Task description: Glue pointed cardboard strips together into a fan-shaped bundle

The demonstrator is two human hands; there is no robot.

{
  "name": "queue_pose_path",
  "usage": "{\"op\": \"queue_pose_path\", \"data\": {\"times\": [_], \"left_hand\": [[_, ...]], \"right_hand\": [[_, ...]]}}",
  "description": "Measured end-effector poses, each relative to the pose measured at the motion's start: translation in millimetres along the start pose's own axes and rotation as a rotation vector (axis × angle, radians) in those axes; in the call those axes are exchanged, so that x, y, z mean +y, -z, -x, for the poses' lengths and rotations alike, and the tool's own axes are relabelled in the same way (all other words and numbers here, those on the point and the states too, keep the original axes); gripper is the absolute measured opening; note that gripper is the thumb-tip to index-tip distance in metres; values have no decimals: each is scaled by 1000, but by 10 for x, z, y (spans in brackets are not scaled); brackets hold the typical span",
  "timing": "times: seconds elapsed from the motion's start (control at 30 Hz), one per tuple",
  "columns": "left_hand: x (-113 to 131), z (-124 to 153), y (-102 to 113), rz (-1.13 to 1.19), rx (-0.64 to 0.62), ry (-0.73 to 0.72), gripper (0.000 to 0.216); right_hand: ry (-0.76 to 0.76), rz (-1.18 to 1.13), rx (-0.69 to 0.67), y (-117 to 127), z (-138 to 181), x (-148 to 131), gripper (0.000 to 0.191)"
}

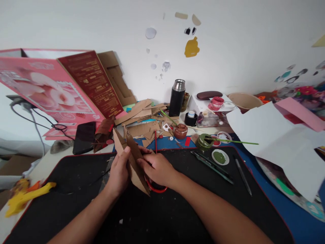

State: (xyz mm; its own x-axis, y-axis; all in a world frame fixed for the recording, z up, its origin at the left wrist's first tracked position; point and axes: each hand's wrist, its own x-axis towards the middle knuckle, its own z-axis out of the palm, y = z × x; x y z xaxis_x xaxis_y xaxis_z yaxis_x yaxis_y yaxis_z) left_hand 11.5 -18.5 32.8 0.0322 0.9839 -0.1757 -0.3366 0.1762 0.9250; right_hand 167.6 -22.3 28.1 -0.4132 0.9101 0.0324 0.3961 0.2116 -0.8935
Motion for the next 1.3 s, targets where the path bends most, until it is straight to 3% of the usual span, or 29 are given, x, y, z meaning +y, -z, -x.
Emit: {"op": "queue_pose_path", "data": {"times": [0.1, 0.37, 0.7, 0.97, 1.1, 1.3], "left_hand": [[7, -27, 36, -7, 41, -32, 48], [2, -20, 22, -12, 39, -63, 43], [39, -66, 26, 23, 97, -64, 40], [67, -54, -16, 24, 97, -117, 39], [28, -39, -24, 86, 96, -144, 37], [71, -83, 3, 127, 141, -91, 42]], "right_hand": [[-29, -9, -54, 1, 10, 3, 39], [0, 201, -1, -39, -24, 46, 30], [-43, 9, -45, -18, 17, 3, 41], [-25, 196, -23, -31, -35, 43, 30], [-9, 176, -21, -38, -45, 61, 27], [-39, 61, -35, -35, -3, 53, 39]]}}
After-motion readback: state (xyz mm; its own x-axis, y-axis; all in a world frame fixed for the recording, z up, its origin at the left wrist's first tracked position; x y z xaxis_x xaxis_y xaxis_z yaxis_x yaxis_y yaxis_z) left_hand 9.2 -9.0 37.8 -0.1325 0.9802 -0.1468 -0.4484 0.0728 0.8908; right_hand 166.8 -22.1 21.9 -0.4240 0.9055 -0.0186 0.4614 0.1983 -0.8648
